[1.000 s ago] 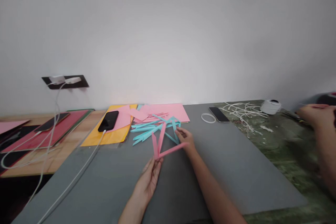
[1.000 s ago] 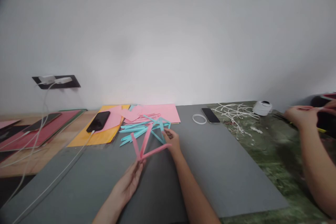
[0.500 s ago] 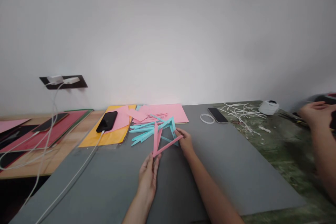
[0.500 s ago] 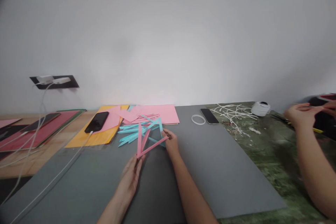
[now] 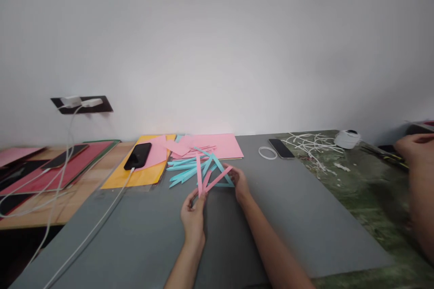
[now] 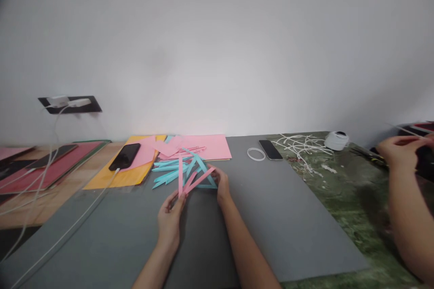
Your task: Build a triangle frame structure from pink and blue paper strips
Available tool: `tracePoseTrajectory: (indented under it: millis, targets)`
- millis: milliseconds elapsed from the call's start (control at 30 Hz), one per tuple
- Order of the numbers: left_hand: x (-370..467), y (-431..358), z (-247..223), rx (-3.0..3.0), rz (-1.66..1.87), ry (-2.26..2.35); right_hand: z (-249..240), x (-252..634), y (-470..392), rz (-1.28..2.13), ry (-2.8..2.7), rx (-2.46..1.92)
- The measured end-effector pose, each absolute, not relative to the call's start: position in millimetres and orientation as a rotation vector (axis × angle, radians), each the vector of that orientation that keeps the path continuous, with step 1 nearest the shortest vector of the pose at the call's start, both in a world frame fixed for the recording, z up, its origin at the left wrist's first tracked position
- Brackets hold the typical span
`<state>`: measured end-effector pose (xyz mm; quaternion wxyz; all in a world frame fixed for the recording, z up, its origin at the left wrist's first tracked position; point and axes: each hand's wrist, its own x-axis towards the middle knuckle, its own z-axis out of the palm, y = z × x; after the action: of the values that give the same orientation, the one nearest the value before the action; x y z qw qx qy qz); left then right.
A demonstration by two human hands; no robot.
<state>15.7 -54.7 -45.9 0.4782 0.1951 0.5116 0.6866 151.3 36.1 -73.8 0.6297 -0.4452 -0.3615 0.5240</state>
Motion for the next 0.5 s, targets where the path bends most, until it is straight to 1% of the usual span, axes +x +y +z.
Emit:
tracePoseTrajectory:
  millis: [167, 300, 500]
  targets:
    - [20.1, -62.4, -50.4, 0.48, 1.701, 1.337, -70.7, 154.1, 36.3, 1.191, -0.833, -0.943]
    - [22.0, -62.9, -55.5, 0.557, 1.77, 1.382, -68.6, 155.0, 35.4, 1.261, -0.906, -0.835]
    - [20.6, -57.6, -63.0, 0.607, 1.84, 1.388, -74.1, 164.4, 41.2, 1.256, -0.954, -0.841]
